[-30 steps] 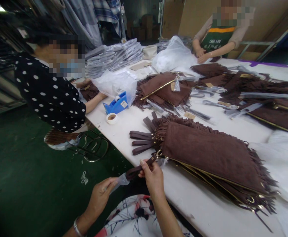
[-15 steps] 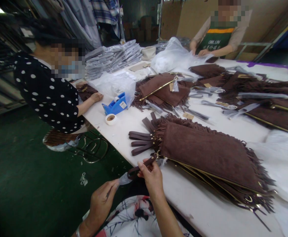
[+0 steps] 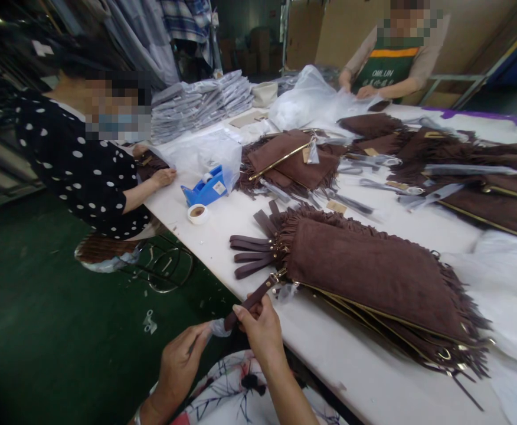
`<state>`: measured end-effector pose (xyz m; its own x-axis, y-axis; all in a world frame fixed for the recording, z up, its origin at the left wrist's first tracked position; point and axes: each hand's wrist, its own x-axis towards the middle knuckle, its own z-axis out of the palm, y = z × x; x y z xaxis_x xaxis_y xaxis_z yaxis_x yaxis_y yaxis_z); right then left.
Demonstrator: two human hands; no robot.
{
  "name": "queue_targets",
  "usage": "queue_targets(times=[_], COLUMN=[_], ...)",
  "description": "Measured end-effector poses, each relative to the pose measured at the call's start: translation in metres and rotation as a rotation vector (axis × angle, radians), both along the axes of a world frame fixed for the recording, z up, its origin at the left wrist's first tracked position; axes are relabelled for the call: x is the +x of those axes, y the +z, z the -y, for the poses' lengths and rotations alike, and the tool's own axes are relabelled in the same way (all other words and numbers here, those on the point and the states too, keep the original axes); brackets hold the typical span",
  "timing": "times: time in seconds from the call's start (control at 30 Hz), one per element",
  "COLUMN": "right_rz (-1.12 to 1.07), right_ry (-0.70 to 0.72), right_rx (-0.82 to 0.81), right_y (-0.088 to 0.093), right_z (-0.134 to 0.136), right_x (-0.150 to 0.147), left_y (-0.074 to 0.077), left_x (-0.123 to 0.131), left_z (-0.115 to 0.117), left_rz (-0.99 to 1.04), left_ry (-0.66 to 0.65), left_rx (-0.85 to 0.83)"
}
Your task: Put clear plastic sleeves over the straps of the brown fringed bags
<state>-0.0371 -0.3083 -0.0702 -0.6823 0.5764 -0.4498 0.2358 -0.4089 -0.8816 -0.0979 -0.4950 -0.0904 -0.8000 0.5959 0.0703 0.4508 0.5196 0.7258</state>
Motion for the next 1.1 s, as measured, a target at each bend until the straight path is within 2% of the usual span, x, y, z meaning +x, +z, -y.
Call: queue_targets(times=[0.3,0.47,0.7,0.87,1.0,1.1], right_rz=[-0.140,-0.154,-0.115,-0.123,-0.134,-0.187], right_ry=[-0.019,-0.007,-0.024,0.017,0.011,0.049], right_rx=[-0.005,-0.015,0.041,-0.029,-0.023,-0.078], right_y=[-0.004,-0.004,-0.001,0.002,0.003,0.005], right_z=[0.002,0.002,-0.002,-0.004,-0.007,-0.010], right_x=[0.004,0.006,0.006,0.006,0.008,0.009], left_y=[0.020,0.029,0.031,0.032,0.032,0.032], left_x=[0.002,0.001,0.002,0.003,0.003,0.002], left_z=[-0.007,-0.010,-0.009,-0.014,-0.017,-0.018], left_rz=[0.355,0.431,0.447,0.455,0.538,0.678], left_ry=[0.075,0.084,0.036,0.069,0.089,0.124], left_rx=[-0.001,0.013,0.038,0.023,0.036,0.066])
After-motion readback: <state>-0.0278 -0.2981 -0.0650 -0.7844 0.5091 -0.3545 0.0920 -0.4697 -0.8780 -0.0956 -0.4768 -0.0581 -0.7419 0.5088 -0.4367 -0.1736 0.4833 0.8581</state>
